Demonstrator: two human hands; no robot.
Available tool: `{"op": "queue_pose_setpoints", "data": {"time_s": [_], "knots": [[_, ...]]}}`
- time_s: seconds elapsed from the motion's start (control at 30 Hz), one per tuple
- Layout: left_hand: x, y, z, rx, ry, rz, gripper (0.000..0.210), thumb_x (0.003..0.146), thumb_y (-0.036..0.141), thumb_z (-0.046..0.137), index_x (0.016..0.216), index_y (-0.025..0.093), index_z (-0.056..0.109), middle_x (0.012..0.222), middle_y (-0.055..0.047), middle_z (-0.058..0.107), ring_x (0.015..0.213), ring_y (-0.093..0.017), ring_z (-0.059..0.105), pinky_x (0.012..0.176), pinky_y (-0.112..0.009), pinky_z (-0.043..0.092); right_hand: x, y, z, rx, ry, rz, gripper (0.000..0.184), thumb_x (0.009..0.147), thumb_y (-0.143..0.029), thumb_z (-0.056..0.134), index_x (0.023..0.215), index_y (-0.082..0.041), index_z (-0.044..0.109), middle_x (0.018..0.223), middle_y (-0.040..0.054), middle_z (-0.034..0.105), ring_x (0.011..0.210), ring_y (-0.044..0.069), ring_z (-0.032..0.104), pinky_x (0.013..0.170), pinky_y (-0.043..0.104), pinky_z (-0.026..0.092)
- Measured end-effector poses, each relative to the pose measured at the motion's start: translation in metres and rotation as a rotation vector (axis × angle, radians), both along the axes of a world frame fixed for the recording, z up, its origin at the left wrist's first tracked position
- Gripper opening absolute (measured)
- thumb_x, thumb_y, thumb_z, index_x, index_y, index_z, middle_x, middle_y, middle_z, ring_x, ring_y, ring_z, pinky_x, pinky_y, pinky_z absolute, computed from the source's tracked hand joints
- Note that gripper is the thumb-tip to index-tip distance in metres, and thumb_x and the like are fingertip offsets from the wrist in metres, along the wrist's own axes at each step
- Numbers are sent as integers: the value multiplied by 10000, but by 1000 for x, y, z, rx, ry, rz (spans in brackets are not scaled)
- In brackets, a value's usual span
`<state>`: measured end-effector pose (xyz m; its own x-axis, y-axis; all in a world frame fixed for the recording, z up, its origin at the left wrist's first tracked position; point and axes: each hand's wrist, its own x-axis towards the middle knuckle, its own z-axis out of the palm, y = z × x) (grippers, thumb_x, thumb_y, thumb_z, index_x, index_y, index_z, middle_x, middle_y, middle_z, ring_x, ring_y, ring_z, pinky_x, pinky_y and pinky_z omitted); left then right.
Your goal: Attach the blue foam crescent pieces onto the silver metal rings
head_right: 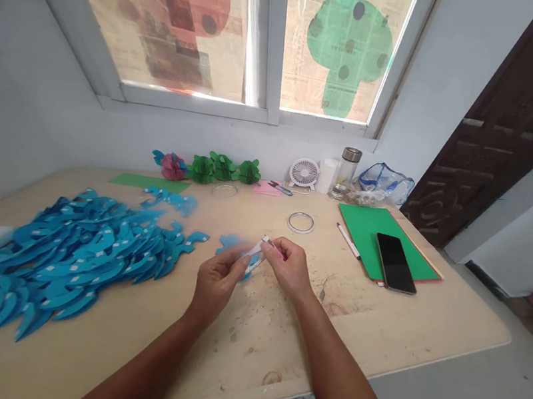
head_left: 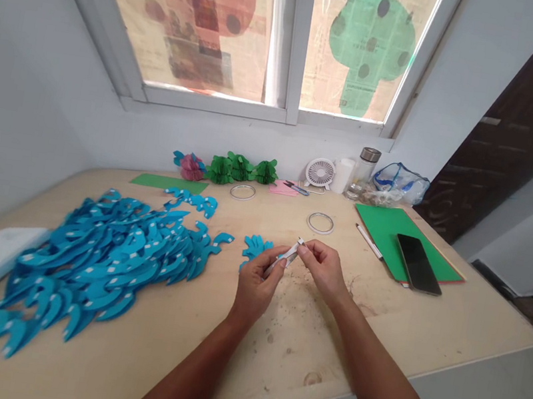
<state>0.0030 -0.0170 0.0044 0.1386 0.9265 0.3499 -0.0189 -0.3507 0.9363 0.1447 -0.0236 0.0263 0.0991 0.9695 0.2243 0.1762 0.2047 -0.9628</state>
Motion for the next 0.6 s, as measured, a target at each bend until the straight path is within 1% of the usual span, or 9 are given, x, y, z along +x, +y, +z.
{"op": "queue_pose_setpoints", "data": {"time_s": [0.2, 0.4, 0.5, 0.6], "knots": [[1, 0, -1, 13, -8, 2, 312, 781, 340, 563, 1024, 174, 667, 715, -5, 603, 547, -87, 423, 504, -196, 356, 0, -1, 1, 22, -32, -8, 275, 769, -411, 561, 708, -145, 599, 567, -43, 389, 543, 88, 330, 514, 231, 254], [0, 0, -3, 16, -7, -13, 321, 786, 334, 561, 1054, 186, 657, 766, -14, 630, 625, -108, 505, 571, -208, 407, 1, 0, 0, 31, -76, -35, 268, 769, -397, 560, 691, -144, 605, 558, -41, 393, 545, 90, 342, 514, 229, 263], [0, 1, -3, 27, -6, -8, 327, 782, 338, 562, 1050, 178, 658, 739, -16, 632, 642, -119, 530, 589, -216, 424, 1, 0, 0, 40, -93, -48, 274, 775, -397, 554, 697, -141, 610, 554, -43, 378, 541, 89, 338, 509, 228, 260], [1, 1, -3, 32, 6, 14, 320, 774, 349, 567, 1020, 172, 670, 666, -6, 613, 608, -118, 525, 561, -211, 417, 1, 0, 0, 63, -122, -76, 283, 779, -398, 548, 686, -139, 613, 547, -43, 367, 537, 89, 336, 506, 228, 259]]}}
